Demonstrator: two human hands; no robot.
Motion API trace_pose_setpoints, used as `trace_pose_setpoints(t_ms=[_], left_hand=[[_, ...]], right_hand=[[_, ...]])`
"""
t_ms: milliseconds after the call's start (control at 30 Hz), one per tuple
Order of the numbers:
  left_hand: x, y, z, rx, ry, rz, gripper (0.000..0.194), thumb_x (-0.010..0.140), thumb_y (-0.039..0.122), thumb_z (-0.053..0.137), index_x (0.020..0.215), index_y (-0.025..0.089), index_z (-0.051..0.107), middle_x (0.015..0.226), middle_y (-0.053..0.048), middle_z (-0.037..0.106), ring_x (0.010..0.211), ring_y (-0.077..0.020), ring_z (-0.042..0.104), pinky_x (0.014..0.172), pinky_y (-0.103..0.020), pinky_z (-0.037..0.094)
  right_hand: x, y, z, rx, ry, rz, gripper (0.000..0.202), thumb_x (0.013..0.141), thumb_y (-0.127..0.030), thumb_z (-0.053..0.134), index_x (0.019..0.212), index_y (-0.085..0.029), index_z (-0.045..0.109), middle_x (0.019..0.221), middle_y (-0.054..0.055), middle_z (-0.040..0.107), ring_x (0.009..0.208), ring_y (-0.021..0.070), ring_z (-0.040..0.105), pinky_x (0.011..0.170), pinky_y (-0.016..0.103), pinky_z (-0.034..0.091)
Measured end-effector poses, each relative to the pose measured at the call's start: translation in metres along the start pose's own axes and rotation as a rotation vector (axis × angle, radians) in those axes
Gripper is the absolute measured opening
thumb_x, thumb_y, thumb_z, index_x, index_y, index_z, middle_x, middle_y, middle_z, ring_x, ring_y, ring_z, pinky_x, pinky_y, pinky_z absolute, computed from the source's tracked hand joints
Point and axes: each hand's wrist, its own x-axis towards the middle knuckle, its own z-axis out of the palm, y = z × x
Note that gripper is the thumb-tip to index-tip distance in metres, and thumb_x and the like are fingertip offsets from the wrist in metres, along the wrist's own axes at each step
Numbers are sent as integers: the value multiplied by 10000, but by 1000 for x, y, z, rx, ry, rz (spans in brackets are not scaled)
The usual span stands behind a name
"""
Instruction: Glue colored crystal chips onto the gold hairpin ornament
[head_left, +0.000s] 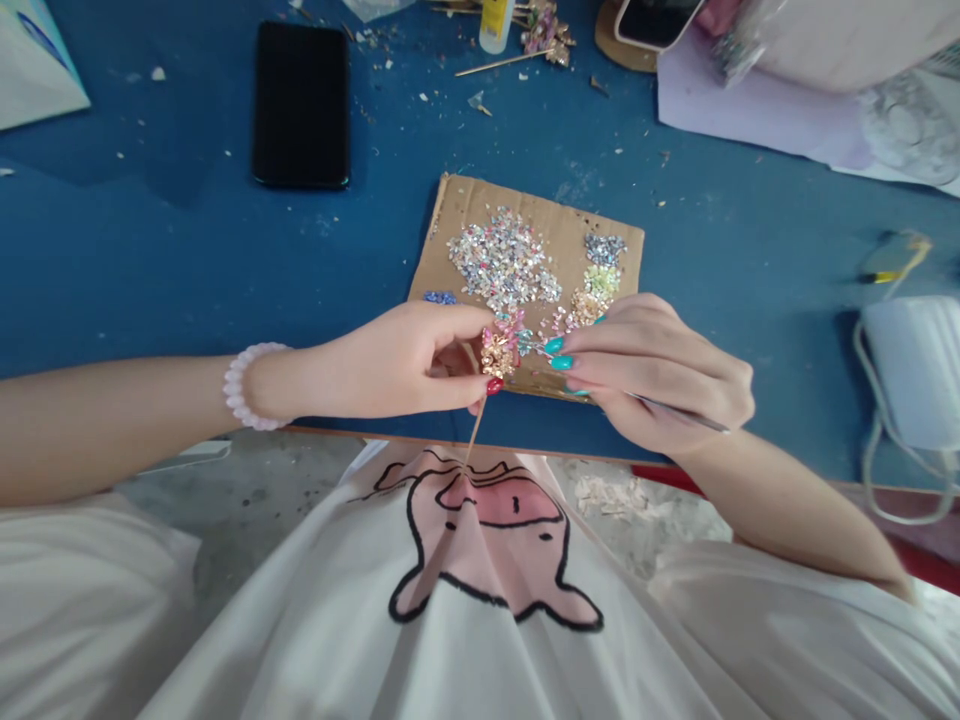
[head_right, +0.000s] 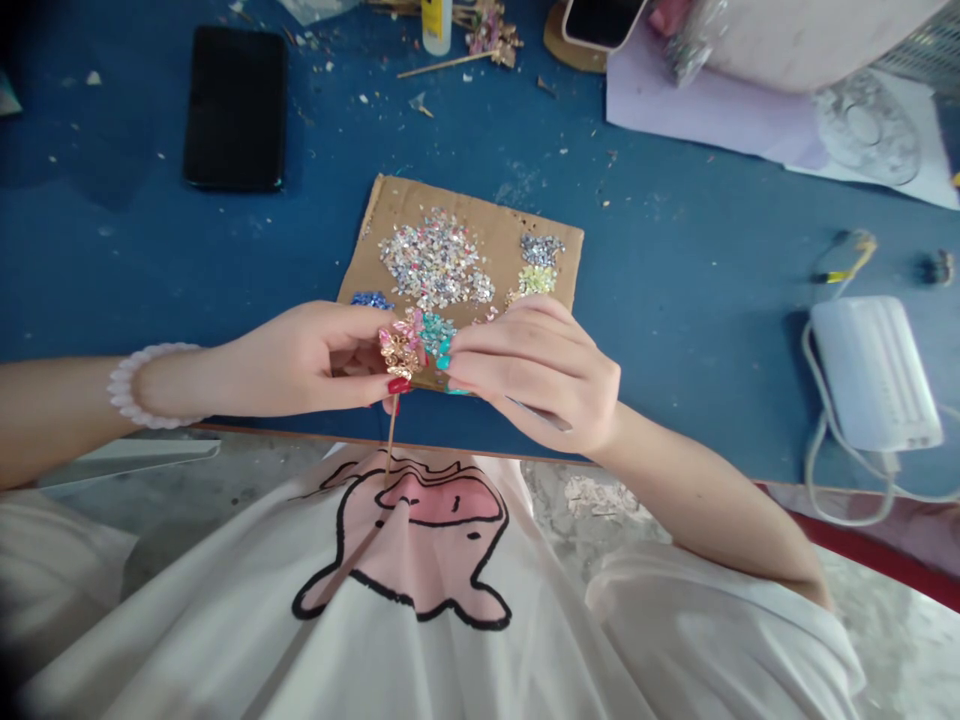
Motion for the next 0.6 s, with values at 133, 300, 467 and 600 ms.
trace_pose_setpoints(t_ms=[133,300,467,600], left_hand=[[0,0,1,3,-1,-5,61,877,223,665,910,190,627,918,-54,801,817,-205,809,724,-287,680],[0,0,-1,11,-2,-6,62,885,235,656,912,189,624,933,-58,802,822,-207,812,720,-285,678],[1,-1,0,9,-3,6,63,881,231,665,905,191,623,923,-55,800,830,-209,809,711,-282,670],[0,-1,0,6,-3,6,62,878,226,669,903,194,623,898,-41,793,838,-209,810,700,-273,659]], right_hand=[[0,0,0,-4,0,-3,167,981,-99,639,1084,-207,712,1015,49,801,804,174,752,751,370,603],[2,0,1,11,3,-18,134,993,-98,626,1062,-183,702,997,65,799,806,177,750,746,368,598],[2,0,1,6,5,-20,151,986,-87,627,1075,-185,699,1003,54,797,809,169,741,752,362,598],[1,0,0,18,-1,-36,147,972,-71,639,1069,-159,706,1012,76,793,824,173,743,761,360,594]])
